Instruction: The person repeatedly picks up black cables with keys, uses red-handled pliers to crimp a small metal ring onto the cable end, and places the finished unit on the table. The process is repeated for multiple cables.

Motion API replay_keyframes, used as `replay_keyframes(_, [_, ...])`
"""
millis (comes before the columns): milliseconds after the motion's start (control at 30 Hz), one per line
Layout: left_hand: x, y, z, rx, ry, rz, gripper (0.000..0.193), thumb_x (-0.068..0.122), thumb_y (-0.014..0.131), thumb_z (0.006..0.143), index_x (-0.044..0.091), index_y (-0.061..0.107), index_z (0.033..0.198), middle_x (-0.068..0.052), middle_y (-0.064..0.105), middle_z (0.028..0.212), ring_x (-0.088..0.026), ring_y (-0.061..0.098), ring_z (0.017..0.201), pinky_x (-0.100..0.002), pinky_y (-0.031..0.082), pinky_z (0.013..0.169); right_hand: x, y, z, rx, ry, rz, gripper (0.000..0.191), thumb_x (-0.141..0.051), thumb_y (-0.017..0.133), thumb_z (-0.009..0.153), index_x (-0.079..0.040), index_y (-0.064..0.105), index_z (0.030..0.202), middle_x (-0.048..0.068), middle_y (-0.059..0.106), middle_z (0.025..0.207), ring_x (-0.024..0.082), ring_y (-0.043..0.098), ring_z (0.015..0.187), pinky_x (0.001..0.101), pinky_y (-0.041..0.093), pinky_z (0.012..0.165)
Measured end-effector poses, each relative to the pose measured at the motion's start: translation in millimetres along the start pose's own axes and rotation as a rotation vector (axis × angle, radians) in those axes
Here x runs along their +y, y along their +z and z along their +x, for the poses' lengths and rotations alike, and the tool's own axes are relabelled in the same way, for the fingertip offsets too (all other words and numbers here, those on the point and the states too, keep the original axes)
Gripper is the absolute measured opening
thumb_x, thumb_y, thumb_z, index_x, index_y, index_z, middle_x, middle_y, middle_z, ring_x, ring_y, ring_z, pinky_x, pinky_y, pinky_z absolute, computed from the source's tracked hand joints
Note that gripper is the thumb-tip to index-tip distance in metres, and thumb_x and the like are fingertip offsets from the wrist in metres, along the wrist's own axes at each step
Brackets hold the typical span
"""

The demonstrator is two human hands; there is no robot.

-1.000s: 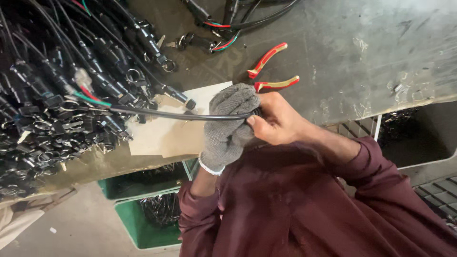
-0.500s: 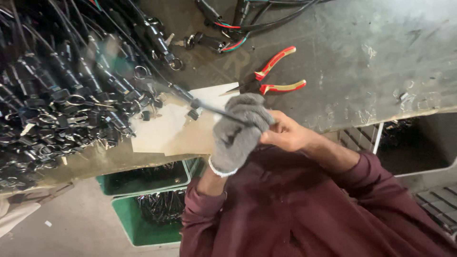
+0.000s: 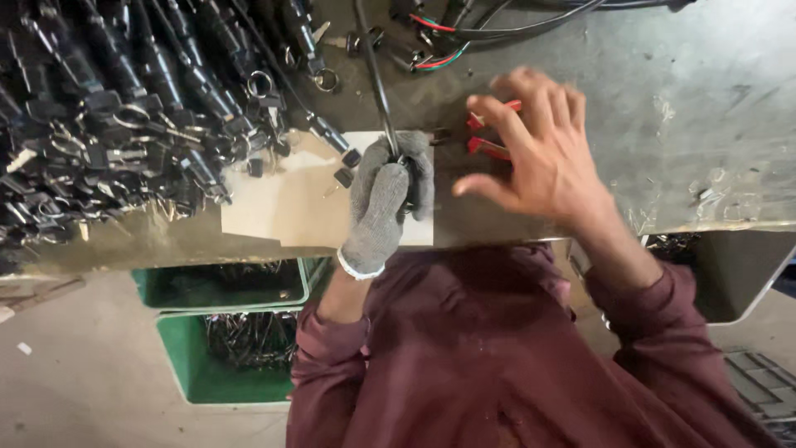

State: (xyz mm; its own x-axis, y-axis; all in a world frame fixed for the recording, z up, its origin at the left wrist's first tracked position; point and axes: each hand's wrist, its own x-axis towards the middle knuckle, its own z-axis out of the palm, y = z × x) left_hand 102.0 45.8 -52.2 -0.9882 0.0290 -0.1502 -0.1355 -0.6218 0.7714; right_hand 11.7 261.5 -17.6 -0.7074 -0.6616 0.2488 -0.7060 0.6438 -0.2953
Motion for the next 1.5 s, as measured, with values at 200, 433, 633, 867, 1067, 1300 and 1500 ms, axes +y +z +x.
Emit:
replay_keyframes(200, [17.9, 6.7, -4.0, 0.05, -0.044, 0.519, 0.033, 0.024, 0.056, 0.108, -0.001, 0.06, 0.128, -0.001, 0.063, 0.111, -0.007, 0.055, 0.089, -0.021, 0.052, 0.069, 10.1, 19.7, -9.7, 0.011, 0.122, -0.038, 0.052, -0.05, 0.076, 0.095, -0.011, 0.062, 0.128, 0.008, 0.063, 0.122, 0.03, 0.06, 0.113, 0.0528, 0.033, 0.097])
replay_keyframes(433, [38.3, 39.8, -8.2, -0.174, 0.015, 0.792, 0.043, 0.012, 0.074, 0.1, -0.001, 0.053, 0.135, -0.004, 0.065, 0.106, -0.011, 0.067, 0.092, -0.028, 0.058, 0.086, 7.2, 7.6, -19.5, -0.053, 0.523, 0.871, 0.029, -0.018, 0.068, 0.084, -0.009, 0.061, 0.111, 0.006, 0.062, 0.097, 0.026, 0.056, 0.083, 0.0406, 0.043, 0.075])
replay_keyframes(633, [48.5, 59.5, -11.6, -0.181, 0.102, 0.827, 0.077, 0.013, 0.072, 0.102, 0.001, 0.024, 0.161, -0.008, 0.064, 0.112, -0.018, 0.068, 0.095, -0.033, 0.058, 0.094, -8.6, 4.2, -9.6, -0.017, 0.121, 0.399, 0.035, -0.011, 0.08, 0.074, -0.005, 0.063, 0.105, 0.01, 0.064, 0.091, 0.031, 0.064, 0.085, 0.0416, 0.049, 0.07])
replay_keyframes(867, [62.6, 61.1, -12.5, -0.178, -0.019, 0.955, 0.082, 0.012, 0.07, 0.101, -0.001, 0.019, 0.162, -0.019, 0.059, 0.136, -0.026, 0.07, 0.108, -0.037, 0.057, 0.1, 0.7, 10.6, -3.4, 0.0, 0.024, 0.154, 0.029, -0.022, 0.085, 0.076, -0.013, 0.06, 0.088, 0.002, 0.062, 0.084, 0.024, 0.063, 0.079, 0.0392, 0.05, 0.063])
replay_keyframes(1067, [57.5, 52.3, -13.9, -0.142, 0.059, 1.029, 0.08, 0.017, 0.071, 0.099, -0.002, 0.022, 0.16, -0.023, 0.057, 0.141, -0.03, 0.069, 0.115, -0.037, 0.057, 0.099, -0.1, 14.7, -4.6, -0.076, 0.081, 0.282, 0.039, -0.02, 0.081, 0.068, -0.009, 0.058, 0.098, 0.005, 0.062, 0.097, 0.028, 0.063, 0.093, 0.0412, 0.051, 0.067])
replay_keyframes(1300, [14.8, 41.3, -26.6, 0.064, 0.404, 1.4, 0.08, 0.02, 0.076, 0.099, 0.0, 0.029, 0.16, -0.025, 0.049, 0.154, -0.04, 0.059, 0.132, -0.043, 0.053, 0.113, -18.2, 9.1, -14.9, -0.045, 0.145, 0.316, 0.039, -0.025, 0.083, 0.074, -0.009, 0.059, 0.101, 0.004, 0.062, 0.096, 0.027, 0.062, 0.091, 0.0408, 0.049, 0.064])
replay_keyframes(1500, [-1.0, 39.9, -32.3, 0.133, 0.267, 1.393, 0.077, 0.018, 0.079, 0.101, -0.003, 0.032, 0.16, -0.009, 0.067, 0.125, -0.031, 0.068, 0.108, -0.042, 0.056, 0.094, -24.3, 3.5, -18.3, -0.12, 0.243, 0.136, 0.037, -0.024, 0.083, 0.071, -0.009, 0.056, 0.091, 0.004, 0.059, 0.086, 0.026, 0.063, 0.083, 0.0412, 0.046, 0.059])
